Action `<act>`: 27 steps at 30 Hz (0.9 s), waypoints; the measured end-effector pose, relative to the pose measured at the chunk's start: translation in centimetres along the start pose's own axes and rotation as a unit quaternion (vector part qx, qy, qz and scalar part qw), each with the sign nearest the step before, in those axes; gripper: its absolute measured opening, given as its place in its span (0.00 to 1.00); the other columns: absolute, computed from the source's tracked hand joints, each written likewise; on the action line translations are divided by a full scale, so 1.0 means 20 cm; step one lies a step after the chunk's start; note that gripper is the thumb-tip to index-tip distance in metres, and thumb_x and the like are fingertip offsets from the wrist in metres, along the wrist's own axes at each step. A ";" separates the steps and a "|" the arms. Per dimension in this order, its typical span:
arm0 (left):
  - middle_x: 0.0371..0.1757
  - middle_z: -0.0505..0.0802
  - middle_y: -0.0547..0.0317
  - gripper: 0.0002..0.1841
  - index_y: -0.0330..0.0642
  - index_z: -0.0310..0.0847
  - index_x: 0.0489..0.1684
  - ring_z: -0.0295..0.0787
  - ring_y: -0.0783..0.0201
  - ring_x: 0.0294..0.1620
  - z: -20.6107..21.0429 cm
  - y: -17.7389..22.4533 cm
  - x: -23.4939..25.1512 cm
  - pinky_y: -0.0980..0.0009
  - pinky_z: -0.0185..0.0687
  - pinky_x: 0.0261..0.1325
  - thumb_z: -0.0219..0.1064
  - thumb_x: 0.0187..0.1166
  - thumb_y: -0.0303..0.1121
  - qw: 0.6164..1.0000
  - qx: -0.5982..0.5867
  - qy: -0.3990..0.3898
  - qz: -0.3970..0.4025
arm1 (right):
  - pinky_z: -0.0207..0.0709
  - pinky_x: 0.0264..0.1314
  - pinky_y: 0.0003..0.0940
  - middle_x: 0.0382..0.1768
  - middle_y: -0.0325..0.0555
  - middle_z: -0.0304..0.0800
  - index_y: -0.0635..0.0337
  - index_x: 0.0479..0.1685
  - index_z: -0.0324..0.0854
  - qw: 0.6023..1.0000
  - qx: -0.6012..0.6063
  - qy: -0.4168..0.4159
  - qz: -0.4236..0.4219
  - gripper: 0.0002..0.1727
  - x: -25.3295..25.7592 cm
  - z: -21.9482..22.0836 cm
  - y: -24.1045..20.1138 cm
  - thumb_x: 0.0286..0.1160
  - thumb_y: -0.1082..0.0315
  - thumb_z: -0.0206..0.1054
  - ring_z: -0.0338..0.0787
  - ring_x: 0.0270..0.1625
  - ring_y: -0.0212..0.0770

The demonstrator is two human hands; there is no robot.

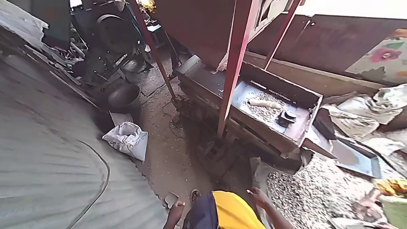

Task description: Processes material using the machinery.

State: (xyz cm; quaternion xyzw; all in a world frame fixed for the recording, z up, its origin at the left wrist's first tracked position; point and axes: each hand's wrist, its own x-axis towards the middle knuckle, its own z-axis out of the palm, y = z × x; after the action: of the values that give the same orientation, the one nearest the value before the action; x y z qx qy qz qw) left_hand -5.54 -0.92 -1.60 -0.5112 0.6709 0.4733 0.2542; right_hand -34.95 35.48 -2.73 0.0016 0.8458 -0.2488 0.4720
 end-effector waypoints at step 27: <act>0.68 0.89 0.39 0.24 0.34 0.83 0.69 0.84 0.46 0.74 -0.01 -0.08 0.14 0.47 0.72 0.81 0.62 0.89 0.46 1.000 0.001 -0.001 0.013 | 0.74 0.77 0.59 0.66 0.62 0.89 0.62 0.71 0.82 1.000 -0.001 -0.006 -0.001 0.26 -0.02 0.04 0.03 0.87 0.51 0.65 0.88 0.70 0.58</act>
State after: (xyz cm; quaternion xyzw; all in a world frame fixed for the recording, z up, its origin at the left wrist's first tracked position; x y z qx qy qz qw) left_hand -5.00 -2.32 -4.36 -0.5017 0.6776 0.4762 0.2497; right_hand -34.02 35.67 -3.02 -0.0010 0.8430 -0.2483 0.4771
